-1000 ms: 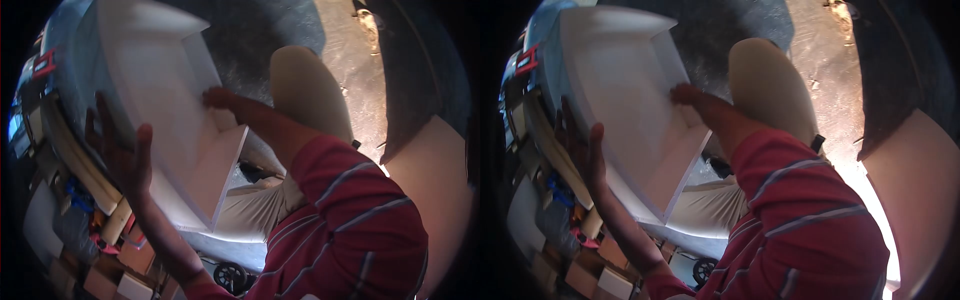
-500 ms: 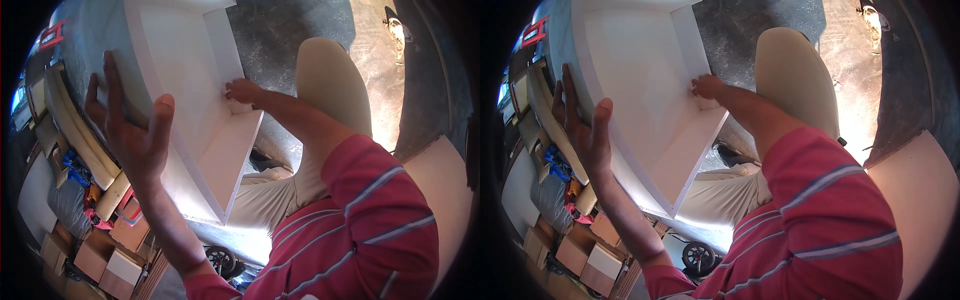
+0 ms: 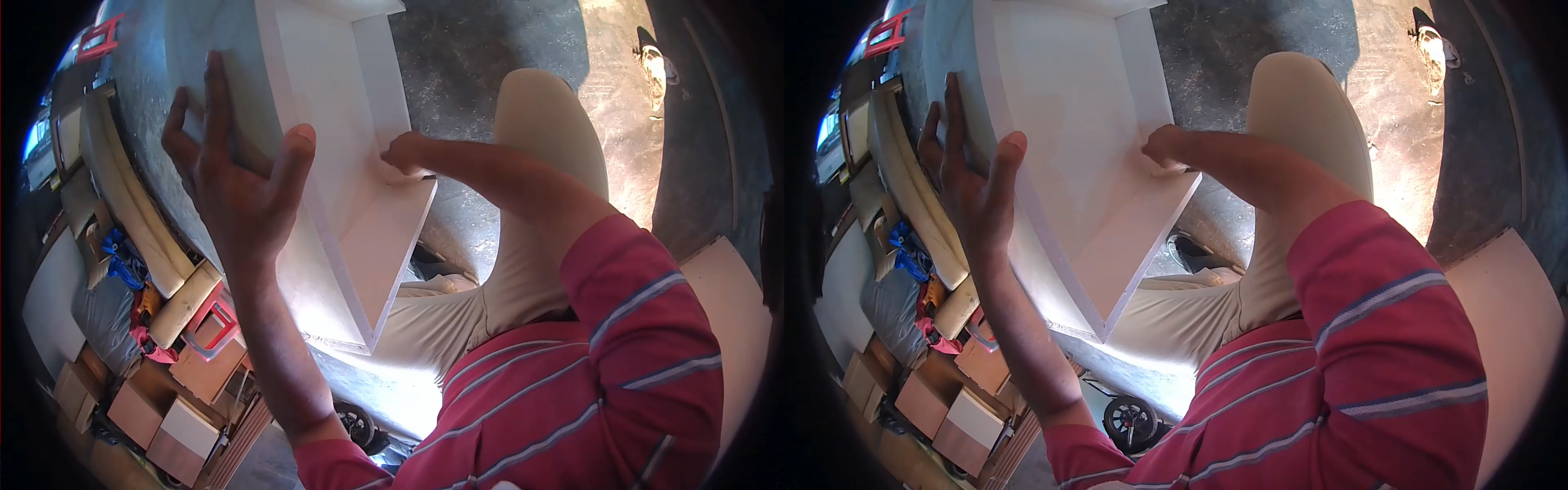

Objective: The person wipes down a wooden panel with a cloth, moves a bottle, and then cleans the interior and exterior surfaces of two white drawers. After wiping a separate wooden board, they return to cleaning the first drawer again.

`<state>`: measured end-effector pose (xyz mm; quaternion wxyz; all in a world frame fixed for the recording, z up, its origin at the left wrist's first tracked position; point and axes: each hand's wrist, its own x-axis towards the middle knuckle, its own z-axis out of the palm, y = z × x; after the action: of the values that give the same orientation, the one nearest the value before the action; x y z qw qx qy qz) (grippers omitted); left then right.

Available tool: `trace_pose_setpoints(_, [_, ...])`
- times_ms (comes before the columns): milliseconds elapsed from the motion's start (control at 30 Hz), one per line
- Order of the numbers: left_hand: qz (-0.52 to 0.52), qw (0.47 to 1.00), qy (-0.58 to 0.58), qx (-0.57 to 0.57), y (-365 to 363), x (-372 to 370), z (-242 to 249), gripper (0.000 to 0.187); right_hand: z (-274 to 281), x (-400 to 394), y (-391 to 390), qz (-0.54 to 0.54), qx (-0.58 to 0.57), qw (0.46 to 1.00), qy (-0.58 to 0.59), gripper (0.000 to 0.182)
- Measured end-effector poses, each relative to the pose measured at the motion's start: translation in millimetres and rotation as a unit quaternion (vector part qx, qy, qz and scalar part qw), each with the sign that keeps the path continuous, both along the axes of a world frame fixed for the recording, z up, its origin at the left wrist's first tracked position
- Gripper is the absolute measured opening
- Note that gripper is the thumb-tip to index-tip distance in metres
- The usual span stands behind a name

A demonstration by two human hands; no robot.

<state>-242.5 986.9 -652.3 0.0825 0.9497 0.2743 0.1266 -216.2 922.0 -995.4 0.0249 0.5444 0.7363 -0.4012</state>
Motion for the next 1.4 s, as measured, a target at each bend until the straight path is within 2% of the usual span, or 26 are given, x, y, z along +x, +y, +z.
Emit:
trace_pose_setpoints(67, [0.005,1.0,0.003,-0.003,0.2,-0.2,-0.6,0.078,25.6,-3.2,-11.9,-0.126,0.032,0.988,0.08,0.026])
trace_pose_setpoints(100, [0.005,1.0,0.003,-0.002,0.6,0.1,-1.1,0.078,17.2,-10.8,-13.5,-0.126,0.034,0.988,0.08,0.026])
trace_pose_setpoints(167, [0.003,1.0,-0.007,-0.014,0.7,-1.5,-1.5,0.078,-16.4,-43.6,-19.6,-0.222,0.054,0.957,0.179,0.028])
trace_pose_setpoints(267, [0.003,1.0,-0.003,-0.012,0.8,-1.9,-1.2,0.079,-43.9,-64.9,-22.7,-0.188,0.063,0.972,0.125,0.03])
trace_pose_setpoints(400, [0.011,1.0,0.002,-0.003,-2.5,1.6,1.5,0.079,-21.3,-38.4,-19.3,-0.141,0.043,0.979,0.142,0.026])
trace_pose_setpoints(467, [0.006,1.0,0.003,0.007,-1.4,1.7,0.4,0.078,-38.6,-37.4,-1.7,-0.013,-0.027,0.997,0.078,0.02])
trace_pose_setpoints(600, [0.009,1.0,-0.014,-0.021,-1.5,0.0,0.3,0.079,-9.8,-6.4,1.2,-0.015,-0.052,0.997,0.051,0.018])
trace_pose_setpoints(667, [0.011,1.0,-0.007,-0.006,-0.8,-0.1,1.0,0.079,27.5,7.6,-0.3,-0.202,-0.068,0.968,0.136,0.02])
trace_pose_setpoints(700, [0.012,1.0,-0.008,-0.005,-0.5,0.0,1.4,0.079,11.2,-5.3,-0.2,-0.2,-0.067,0.968,0.135,0.02])
trace_pose_setpoints(767, [0.012,1.0,-0.004,0.001,-0.8,0.0,1.9,0.081,-38.4,-42.7,-2.5,-0.143,0.061,0.98,0.125,0.022])
trace_pose_setpoints(800, [0.013,1.0,-0.003,0.002,-1.5,-0.3,3.1,0.081,-34.5,-44.7,-8.7,-0.141,0.062,0.98,0.126,0.022])
trace_pose_setpoints(867, [0.039,0.999,0.015,0.003,-3.1,-0.4,4.9,0.085,-17.9,-47.1,-23.2,-0.211,0.116,0.961,0.137,0.023])
trace_pose_setpoints(900, [0.042,0.999,0.019,0.004,-7.1,-3.2,8.0,0.085,-12.8,-46.4,-22.0,-0.208,0.115,0.961,0.14,0.023])
trace_pose_setpoints(967, [0.137,0.988,0.057,0.03,-14.1,-4.9,13.6,0.093,-5.5,-33.7,-11.6,-0.116,0.064,0.991,0.007,0.025])
trace_pose_setpoints(1000, [0.137,0.988,0.06,0.03,-14.8,-4.2,13.9,0.093,-3.3,-27.0,-9.7,-0.116,0.063,0.991,0.01,0.025])
trace_pose_setpoints(1067, [0.209,0.969,0.057,-0.117,-14.1,-2.6,14.8,0.101,1.6,-12.5,-7.1,-0.115,-0.017,0.993,0.025,0.024])
trace_pose_setpoints(1100, [0.21,0.969,0.057,-0.114,-12.3,-3.4,12.0,0.101,4.2,-8.0,-8.1,-0.115,-0.014,0.993,0.025,0.024])
trace_pose_setpoints(1167, [0.169,0.979,-0.02,-0.112,-6.3,-5.4,4.1,0.103,10.9,2.8,-9.0,-0.206,-0.035,0.973,0.1,0.023])
trace_pose_setpoints(1300, [0.177,0.977,-0.018,-0.121,-3.7,0.1,8.4,0.104,0.4,5.1,-6.1,-0.225,-0.016,0.971,0.085,0.024])
trace_pose_setpoints(1400, [0.136,0.987,-0.011,-0.086,-12.2,8.5,8.5,0.102,4.8,13.5,-5.4,-0.28,-0.033,0.953,0.108,0.026])
